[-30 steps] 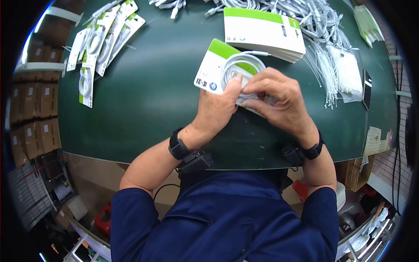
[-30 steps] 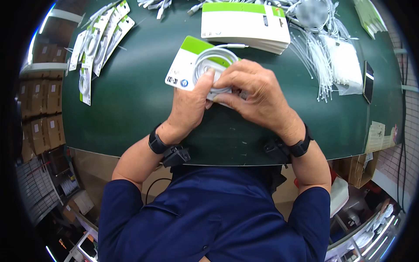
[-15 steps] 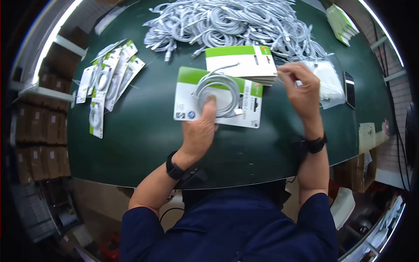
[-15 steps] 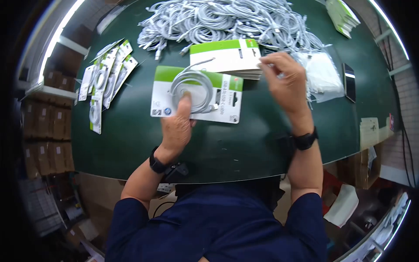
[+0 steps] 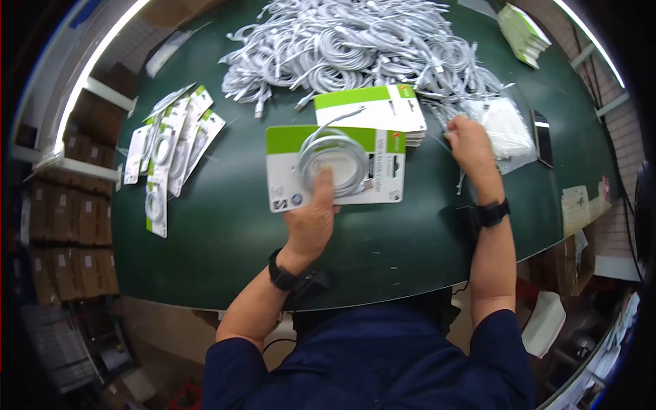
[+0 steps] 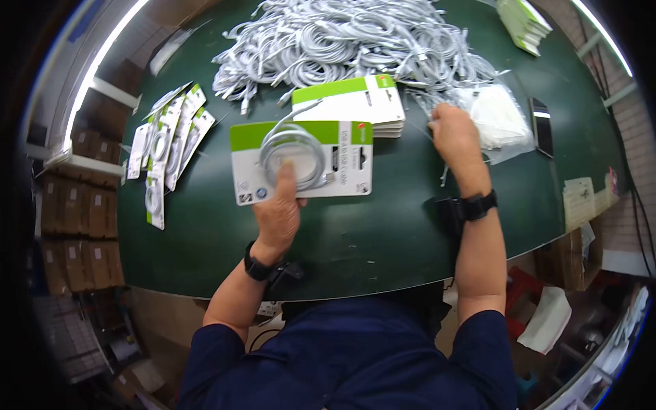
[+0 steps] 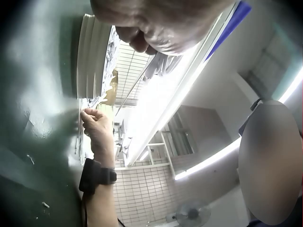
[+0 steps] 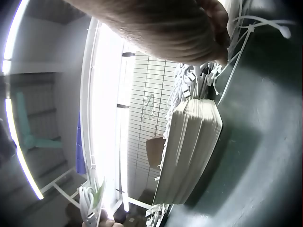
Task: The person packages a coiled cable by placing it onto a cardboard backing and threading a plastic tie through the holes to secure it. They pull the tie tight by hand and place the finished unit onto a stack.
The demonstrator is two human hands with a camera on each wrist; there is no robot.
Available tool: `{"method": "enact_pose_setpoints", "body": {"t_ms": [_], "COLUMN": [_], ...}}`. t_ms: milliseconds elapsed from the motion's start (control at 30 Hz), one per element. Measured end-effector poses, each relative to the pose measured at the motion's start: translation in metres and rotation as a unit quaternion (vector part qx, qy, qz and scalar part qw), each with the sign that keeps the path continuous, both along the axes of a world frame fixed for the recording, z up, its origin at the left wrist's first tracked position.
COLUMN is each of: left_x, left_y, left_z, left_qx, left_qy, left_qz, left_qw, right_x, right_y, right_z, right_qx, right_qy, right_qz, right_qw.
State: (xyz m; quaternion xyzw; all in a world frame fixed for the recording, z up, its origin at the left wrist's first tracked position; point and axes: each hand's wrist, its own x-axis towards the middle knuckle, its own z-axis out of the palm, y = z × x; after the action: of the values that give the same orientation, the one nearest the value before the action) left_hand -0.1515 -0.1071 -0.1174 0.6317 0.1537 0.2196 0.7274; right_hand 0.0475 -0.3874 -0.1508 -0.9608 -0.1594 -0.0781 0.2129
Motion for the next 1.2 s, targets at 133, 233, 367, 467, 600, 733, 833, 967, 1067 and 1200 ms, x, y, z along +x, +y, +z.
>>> {"method": "enact_pose_setpoints", "body": {"t_ms": [133,233,367,467,600,733,833,967,1067,1200], "left_x": [-0.006,-0.007,-0.009,-0.008,-0.007,-0.017,-0.022,-0.009,-0.004,-0.006], "left_y": [0.005,0.001,0.005,0.007,0.012,0.017,0.02,0.02,0.021,0.019], "left_z": [-0.01,-0.002,-0.008,-0.006,-0.014,-0.008,-0.012,0.028,0.026,0.028], "left_qx": [0.031,0.02,0.079,0.074,0.076,0.013,0.156,0.426,0.412,0.457], "left_qy": [-0.021,-0.02,-0.055,-0.091,-0.123,-0.104,-0.154,-0.284,-0.365,-0.391], "left_qz": [-0.012,-0.014,-0.044,-0.08,-0.149,-0.23,-0.195,-0.172,-0.202,-0.232], "left_qw": [0.999,0.999,0.994,0.99,0.978,0.968,0.956,0.842,0.81,0.765], "right_x": [-0.004,-0.012,-0.014,-0.017,-0.022,-0.035,-0.044,-0.055,-0.061,-0.06], "right_y": [0.006,0.013,0.017,0.022,0.026,0.034,0.04,0.047,0.047,0.049], "right_z": [0.005,0.016,0.026,0.035,0.047,0.06,0.064,0.072,0.076,0.083], "right_qx": [-0.005,0.021,0.104,0.16,0.233,0.396,0.446,0.425,0.396,0.352], "right_qy": [-0.053,-0.083,-0.134,-0.16,-0.186,-0.107,-0.067,-0.069,-0.053,-0.067], "right_qz": [0.007,-0.012,-0.006,0.002,0.026,0.1,0.18,0.272,0.305,0.36], "right_qw": [0.999,0.996,0.986,0.974,0.954,0.907,0.874,0.861,0.865,0.861]}}
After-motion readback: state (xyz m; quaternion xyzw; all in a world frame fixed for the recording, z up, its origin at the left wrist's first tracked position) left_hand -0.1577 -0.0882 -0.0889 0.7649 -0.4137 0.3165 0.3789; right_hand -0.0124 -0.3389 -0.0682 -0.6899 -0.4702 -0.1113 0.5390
